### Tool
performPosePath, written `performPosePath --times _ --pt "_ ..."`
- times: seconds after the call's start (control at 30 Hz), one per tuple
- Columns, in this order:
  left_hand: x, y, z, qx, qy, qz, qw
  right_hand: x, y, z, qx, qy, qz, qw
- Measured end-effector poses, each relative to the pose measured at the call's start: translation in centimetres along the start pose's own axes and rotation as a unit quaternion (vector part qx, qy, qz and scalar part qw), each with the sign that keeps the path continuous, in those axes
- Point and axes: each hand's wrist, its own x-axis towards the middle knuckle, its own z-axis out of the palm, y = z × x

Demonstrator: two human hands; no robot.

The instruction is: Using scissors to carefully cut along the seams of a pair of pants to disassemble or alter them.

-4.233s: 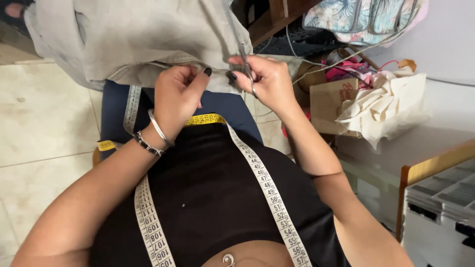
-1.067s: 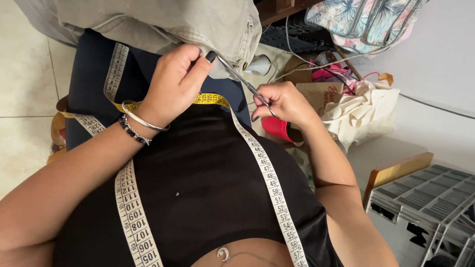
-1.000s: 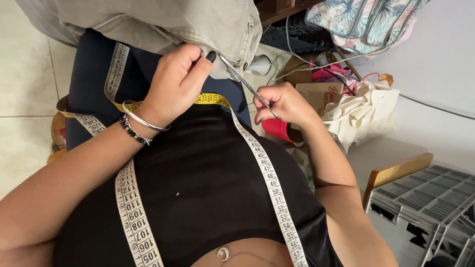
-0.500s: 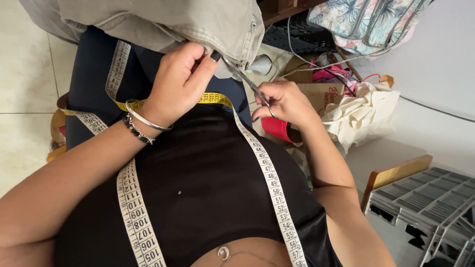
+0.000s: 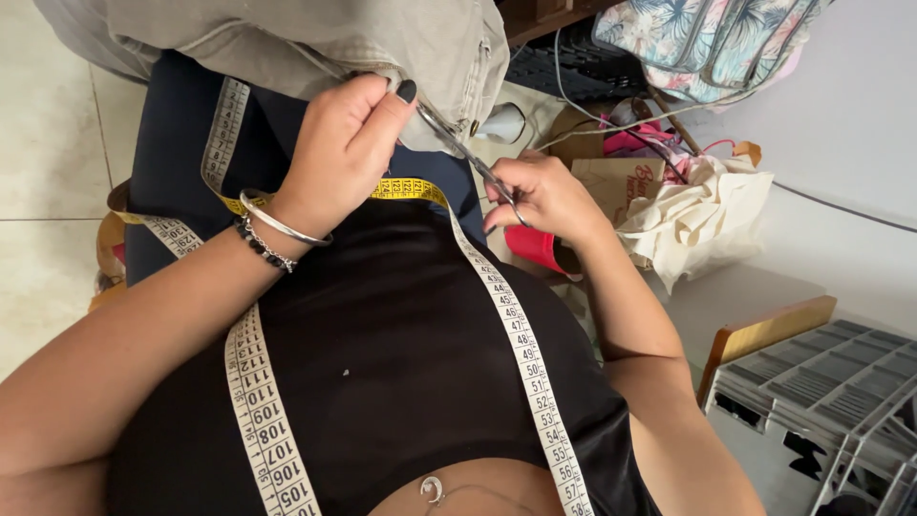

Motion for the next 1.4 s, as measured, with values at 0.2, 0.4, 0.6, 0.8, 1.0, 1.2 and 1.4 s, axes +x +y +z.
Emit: performPosePath --times 0.2,0.4,0.6,0.8,1.0,1.2,1.4 --pt "-0.1 0.3 -0.2 -0.003 -0.005 -0.017 1.0 -0.1 0.7 0.4 0.124 -0.06 0.04 0.99" --pt "0.1 0.1 -0.1 0.011 -0.001 -0.026 1.0 -0.1 0.7 0.7 0.129 -0.04 0.031 0.99" --pt "0.0 -0.5 0.0 0.02 -0.002 -0.026 0.999 -0.4 0.8 1.0 0.157 -0.017 0.042 0.986" --pt "-0.1 -0.4 -0.1 0.03 -0.026 -0.003 0.999 0.2 0.7 0.2 0.228 0.133 0.058 0.963" --pt "-0.5 -0.5 -0.3 0.119 -0.013 0.074 0.99 7.2 -4.0 0.1 0.043 0.264 -0.056 0.962" --pt "-0.8 -0.3 -0.2 0.203 0.029 0.074 0.976 8.6 -5.1 0.1 -0.092 0.263 -0.064 0.958" --pt "-0.4 -1.1 -0.3 0.224 0.038 0.092 0.97 9.3 -5.4 -0.3 -0.205 0.282 -0.108 0.931"
